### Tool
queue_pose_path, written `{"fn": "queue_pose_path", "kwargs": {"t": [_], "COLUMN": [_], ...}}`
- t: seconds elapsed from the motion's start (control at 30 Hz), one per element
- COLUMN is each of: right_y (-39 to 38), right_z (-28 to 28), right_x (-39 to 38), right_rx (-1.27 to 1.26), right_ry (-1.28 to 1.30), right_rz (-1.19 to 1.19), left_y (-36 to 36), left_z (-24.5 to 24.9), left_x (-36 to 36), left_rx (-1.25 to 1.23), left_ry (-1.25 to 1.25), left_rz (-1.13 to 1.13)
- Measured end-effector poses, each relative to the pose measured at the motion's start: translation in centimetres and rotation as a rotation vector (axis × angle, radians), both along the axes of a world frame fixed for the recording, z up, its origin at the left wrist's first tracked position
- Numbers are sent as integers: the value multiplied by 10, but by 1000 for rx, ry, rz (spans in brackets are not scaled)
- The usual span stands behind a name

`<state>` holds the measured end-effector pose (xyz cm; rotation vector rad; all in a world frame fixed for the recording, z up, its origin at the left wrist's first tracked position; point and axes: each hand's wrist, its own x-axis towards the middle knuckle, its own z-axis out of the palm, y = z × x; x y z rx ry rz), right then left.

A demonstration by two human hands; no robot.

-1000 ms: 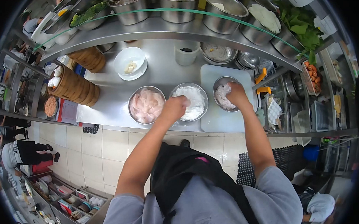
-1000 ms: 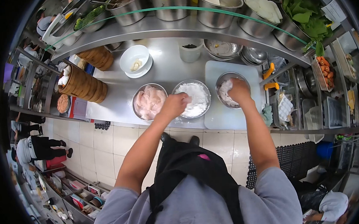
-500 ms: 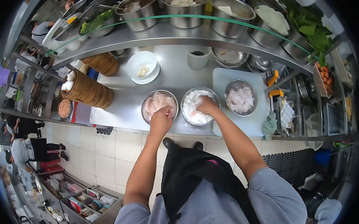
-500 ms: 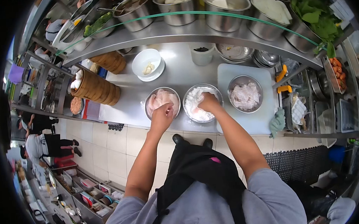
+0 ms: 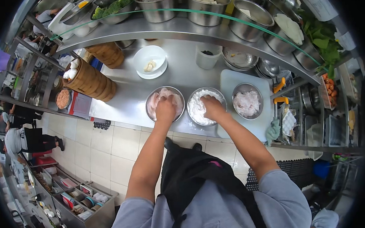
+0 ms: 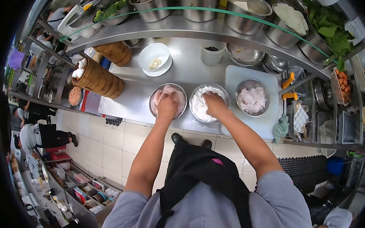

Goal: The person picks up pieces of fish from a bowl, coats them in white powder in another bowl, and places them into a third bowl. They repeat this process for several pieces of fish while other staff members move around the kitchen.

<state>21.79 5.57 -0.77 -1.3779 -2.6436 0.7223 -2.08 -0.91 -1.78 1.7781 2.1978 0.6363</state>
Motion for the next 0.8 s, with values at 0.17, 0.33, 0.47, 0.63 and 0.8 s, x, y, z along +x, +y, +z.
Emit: {"fn": "queue_pose_path", "kwargs": {"t": [0.17, 0.33, 0.47, 0.63, 0.8], "right_y": [11, 24, 33, 24, 13], "right_z": [-33, -18, 2, -2, 23], "right_x": [8, 12, 15, 11, -2], "right_rx": [177, -66, -43, 8, 25], "right_ry": [47, 92, 72, 8, 9], "right_rz": [87, -113, -21, 72, -9], "left_y": [4, 3, 3, 2, 5], "left_z": [-1, -4, -5, -5, -7], "left_x": [-4, -9, -8, -9, -16], "left_rx": [-11, -15, 6, -17, -20], "left_ry": [55, 44, 24, -17, 34], "left_rz": [-46, -78, -76, -46, -135]}}
